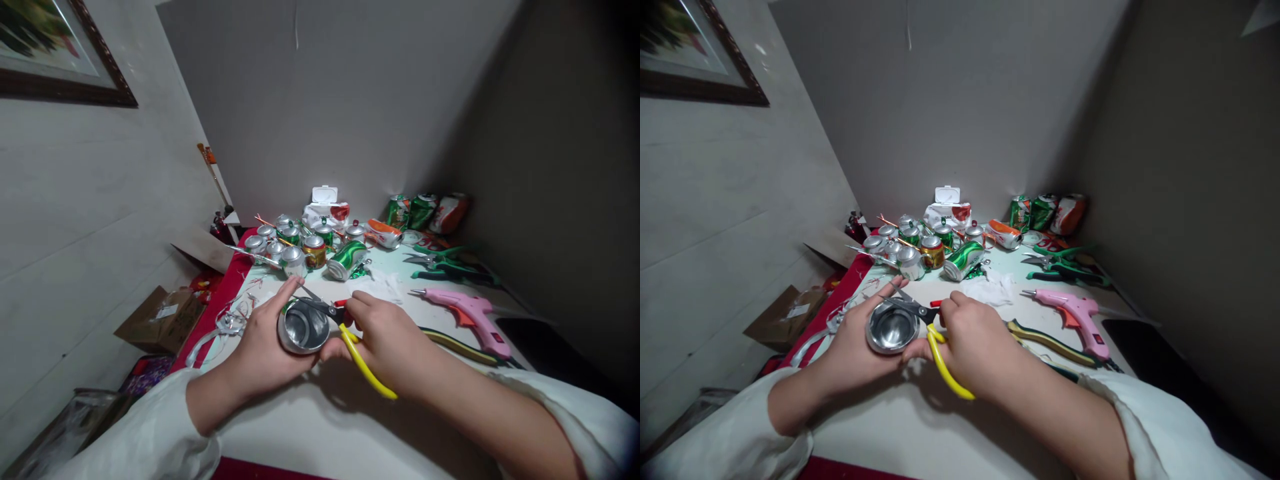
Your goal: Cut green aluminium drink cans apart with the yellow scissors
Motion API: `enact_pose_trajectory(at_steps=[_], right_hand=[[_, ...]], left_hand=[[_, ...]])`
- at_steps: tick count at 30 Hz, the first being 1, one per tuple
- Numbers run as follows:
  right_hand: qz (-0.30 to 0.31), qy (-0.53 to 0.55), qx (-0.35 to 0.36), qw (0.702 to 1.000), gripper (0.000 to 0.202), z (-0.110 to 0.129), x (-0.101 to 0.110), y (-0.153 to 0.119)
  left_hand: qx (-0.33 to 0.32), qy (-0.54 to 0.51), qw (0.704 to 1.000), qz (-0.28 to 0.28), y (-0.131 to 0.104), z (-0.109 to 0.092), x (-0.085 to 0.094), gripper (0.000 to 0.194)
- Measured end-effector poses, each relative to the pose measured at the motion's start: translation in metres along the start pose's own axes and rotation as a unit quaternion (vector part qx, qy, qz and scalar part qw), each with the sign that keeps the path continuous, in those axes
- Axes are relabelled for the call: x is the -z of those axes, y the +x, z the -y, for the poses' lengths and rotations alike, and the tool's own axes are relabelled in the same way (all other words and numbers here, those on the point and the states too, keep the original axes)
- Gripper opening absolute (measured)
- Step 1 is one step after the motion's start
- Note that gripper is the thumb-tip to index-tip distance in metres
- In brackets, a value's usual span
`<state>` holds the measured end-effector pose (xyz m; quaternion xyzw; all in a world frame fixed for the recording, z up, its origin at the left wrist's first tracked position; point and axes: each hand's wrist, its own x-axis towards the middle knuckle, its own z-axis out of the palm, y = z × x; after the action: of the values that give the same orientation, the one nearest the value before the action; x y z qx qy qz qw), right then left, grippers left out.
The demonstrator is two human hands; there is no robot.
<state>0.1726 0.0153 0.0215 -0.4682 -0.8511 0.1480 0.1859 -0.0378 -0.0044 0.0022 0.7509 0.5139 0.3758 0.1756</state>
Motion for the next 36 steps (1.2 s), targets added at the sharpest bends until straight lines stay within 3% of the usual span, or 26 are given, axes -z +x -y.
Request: enact_pose_trajectory(at_steps=[8,18,23,28,36], right_hand=[[0.024,0.022,0.017,0.999,0.068,-0.003,0.001,0.001],[0.053,0.101,0.020,0.993,0.063,-0.011,-0.004,0.008],[0.041,0.125,0.001,0.991,0.064,-0.011,0.008,0.008],[0.077,0.108,0.027,0.991,0.065,-0.002,0.021,0.004],[0.094,0.027,0.006,0.995,0.075,0.008,0.020,-0.003]], left_hand=[[-0.035,-0.047,0.997,0.046,0.005,-0.012,0.006,0.033],[-0.002,-0.088,0.990,0.109,0.010,-0.011,0.018,0.030],[-0.006,-0.071,0.990,0.125,0.011,-0.008,0.024,0.044],[-0.025,-0.077,0.985,0.151,0.011,-0.006,0.027,0.049],[-0.046,-0.088,0.982,0.161,0.015,-0.004,0.026,0.049]])
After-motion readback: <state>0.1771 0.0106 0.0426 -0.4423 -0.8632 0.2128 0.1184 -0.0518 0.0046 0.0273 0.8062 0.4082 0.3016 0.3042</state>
